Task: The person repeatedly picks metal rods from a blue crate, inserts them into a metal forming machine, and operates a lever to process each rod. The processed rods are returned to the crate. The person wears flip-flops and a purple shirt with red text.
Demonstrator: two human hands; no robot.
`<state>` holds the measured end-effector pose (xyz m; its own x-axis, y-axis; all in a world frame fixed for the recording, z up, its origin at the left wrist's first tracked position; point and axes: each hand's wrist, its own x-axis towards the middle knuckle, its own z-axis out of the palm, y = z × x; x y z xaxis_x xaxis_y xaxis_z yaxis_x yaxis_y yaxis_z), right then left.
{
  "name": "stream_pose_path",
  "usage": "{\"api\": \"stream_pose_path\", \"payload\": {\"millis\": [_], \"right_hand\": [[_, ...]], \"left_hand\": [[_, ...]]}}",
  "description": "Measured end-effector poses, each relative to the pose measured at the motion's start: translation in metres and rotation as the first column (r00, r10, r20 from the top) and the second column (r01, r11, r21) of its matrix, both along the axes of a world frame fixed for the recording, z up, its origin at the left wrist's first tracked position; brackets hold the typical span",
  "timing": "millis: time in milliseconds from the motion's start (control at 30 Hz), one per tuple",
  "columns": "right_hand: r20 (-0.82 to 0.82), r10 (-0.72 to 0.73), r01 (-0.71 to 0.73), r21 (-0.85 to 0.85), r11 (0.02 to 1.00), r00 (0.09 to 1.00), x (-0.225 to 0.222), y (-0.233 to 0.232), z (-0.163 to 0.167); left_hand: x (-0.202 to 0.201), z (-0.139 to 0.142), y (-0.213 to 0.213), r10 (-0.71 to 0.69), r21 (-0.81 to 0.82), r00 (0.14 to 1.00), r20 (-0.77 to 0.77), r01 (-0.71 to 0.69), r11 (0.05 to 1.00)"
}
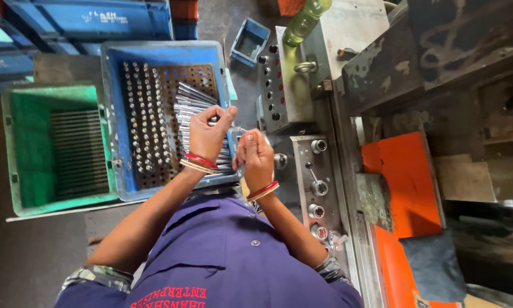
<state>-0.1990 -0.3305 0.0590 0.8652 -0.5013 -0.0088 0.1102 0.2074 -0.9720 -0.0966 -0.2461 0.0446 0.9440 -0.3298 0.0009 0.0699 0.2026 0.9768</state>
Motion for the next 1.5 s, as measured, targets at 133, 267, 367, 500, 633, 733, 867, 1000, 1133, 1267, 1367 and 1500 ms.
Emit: {"api": "stream_pose_path", "payload": {"millis": [133, 267, 367, 500, 633, 733, 867, 1000, 1133, 1267, 1367, 1500], "right_hand": [[-0.003, 0.083, -0.081, 0.222, 0.972, 0.997, 0.012, 0.009, 0.001], [-0.053, -0.123, 0.071, -0.573, 0.816, 0.991, 0.022, 0.018, -0.005], [0.122, 0.266, 0.124, -0.992, 0.009, 0.956, 0.034, -0.001, -0.008], [0.073, 0.405, 0.091, -0.995, -0.027, 0.911, 0.04, -0.017, -0.016], [-0.128, 0.022, -0.117, -0.807, 0.578, 0.992, 0.042, 0.007, -0.036], [-0.289, 0.19, -0.326, -0.56, 0.762, 0.938, 0.051, 0.028, -0.053], [-0.346, 0.302, -0.455, -0.573, 0.682, 0.888, 0.04, 0.017, -0.067], [-0.398, 0.295, -0.483, -0.814, 0.324, 0.869, 0.015, -0.014, -0.089], [-0.532, 0.306, -0.598, -0.779, 0.187, 0.789, 0.002, -0.02, -0.128], [-0.537, 0.299, -0.597, -0.786, 0.163, 0.789, -0.004, -0.017, -0.149], [-0.455, 0.305, -0.529, -0.814, 0.237, 0.837, -0.004, -0.017, -0.148], [-0.423, 0.267, -0.493, -0.813, 0.311, 0.866, -0.003, -0.018, -0.134]], "left_hand": [[0.01, 0.004, 0.016, 0.045, 0.091, 0.971, 0.236, -0.068, 0.993], [0.04, 0.001, 0.028, -0.145, 0.203, 0.976, 0.163, 0.111, 0.973], [0.071, -0.014, 0.051, -0.452, 0.235, 0.817, -0.359, 0.548, 0.803], [0.09, -0.046, 0.069, -0.588, 0.236, 0.635, -0.501, 0.754, 0.613], [0.079, -0.064, 0.061, -0.131, 0.176, 0.991, 0.019, 0.126, 0.976], [0.053, -0.054, 0.046, 0.088, 0.027, 0.995, -0.043, -0.087, 0.996], [0.067, -0.03, 0.063, 0.083, -0.067, 0.986, -0.144, -0.093, 0.993], [0.108, -0.039, 0.133, -0.117, 0.386, 0.948, 0.295, -0.006, 0.923], [0.072, -0.093, 0.166, -0.556, 0.982, 0.831, -0.013, 0.117, 0.152], [0.027, -0.156, 0.165, -0.604, 0.999, 0.795, 0.047, -0.053, 0.008], [0.018, -0.184, 0.165, -0.595, 0.998, 0.803, 0.037, -0.065, -0.027], [0.016, -0.191, 0.168, -0.488, 0.982, 0.853, 0.186, -0.169, 0.08]]}}
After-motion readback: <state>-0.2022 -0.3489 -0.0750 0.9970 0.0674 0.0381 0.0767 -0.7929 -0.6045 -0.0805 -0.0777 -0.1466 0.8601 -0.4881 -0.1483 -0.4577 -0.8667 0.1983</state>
